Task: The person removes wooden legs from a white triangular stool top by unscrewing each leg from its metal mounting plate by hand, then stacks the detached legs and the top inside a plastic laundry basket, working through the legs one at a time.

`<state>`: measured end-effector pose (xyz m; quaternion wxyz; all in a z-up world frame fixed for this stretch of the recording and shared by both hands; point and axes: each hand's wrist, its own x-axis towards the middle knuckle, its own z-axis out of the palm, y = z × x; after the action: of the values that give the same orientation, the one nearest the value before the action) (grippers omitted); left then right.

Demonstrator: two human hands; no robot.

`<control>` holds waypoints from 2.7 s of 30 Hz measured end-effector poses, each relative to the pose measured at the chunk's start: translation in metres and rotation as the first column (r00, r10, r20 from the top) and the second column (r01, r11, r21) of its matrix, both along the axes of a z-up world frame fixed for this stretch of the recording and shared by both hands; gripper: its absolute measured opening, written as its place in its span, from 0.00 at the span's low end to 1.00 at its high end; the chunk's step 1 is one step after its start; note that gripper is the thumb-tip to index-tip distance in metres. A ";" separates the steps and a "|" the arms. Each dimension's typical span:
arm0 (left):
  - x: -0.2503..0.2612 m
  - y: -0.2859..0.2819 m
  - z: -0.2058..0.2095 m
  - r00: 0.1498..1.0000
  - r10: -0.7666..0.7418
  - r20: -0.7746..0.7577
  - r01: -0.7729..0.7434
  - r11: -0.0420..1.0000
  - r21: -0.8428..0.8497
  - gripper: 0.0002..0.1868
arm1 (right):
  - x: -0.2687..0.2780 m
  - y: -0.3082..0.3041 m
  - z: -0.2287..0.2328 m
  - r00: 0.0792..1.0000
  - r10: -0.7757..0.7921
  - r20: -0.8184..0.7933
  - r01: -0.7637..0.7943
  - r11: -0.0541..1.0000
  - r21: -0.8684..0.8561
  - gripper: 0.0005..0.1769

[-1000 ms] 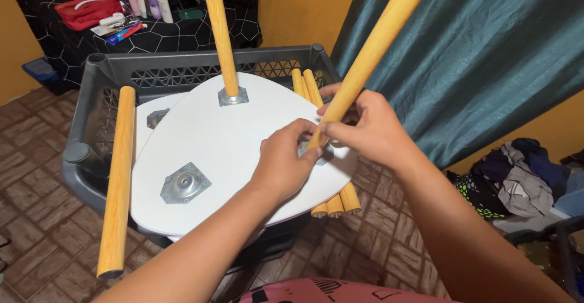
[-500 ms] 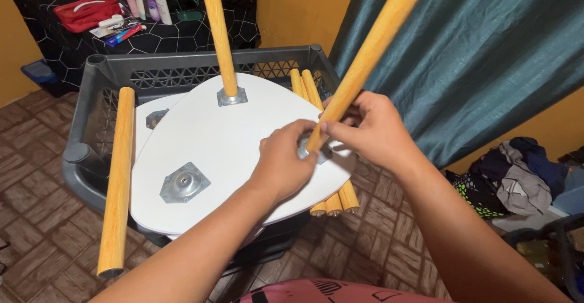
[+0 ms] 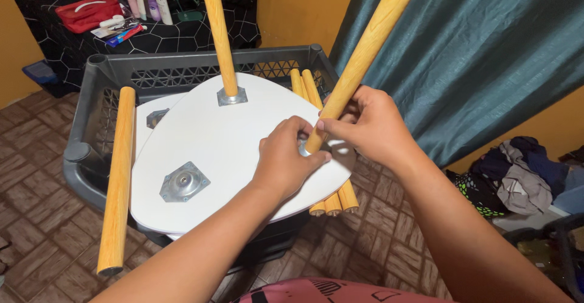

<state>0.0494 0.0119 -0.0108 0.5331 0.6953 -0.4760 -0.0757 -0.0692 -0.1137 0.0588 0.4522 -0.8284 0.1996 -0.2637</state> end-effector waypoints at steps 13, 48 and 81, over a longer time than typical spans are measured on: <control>-0.001 0.000 -0.003 0.999 -0.021 0.041 0.016 0.993 0.117 0.19 | -0.001 -0.002 -0.004 0.989 0.118 0.089 -0.132 0.975 0.176 0.20; 0.092 0.205 0.044 0.839 0.508 0.193 -0.455 0.464 0.760 0.38 | -0.006 0.132 -0.068 0.986 -0.079 0.147 0.086 0.995 -0.040 0.07; 0.079 0.179 -0.016 0.928 0.265 -0.260 -0.293 0.953 -0.074 0.27 | 0.141 0.132 -0.012 0.749 0.657 -0.087 -0.662 0.738 -0.133 0.20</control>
<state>0.1287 0.1913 -0.0267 0.6314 0.7103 -0.3055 -0.0585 0.0713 0.0182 0.0464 0.4469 -0.8822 -0.1196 -0.0872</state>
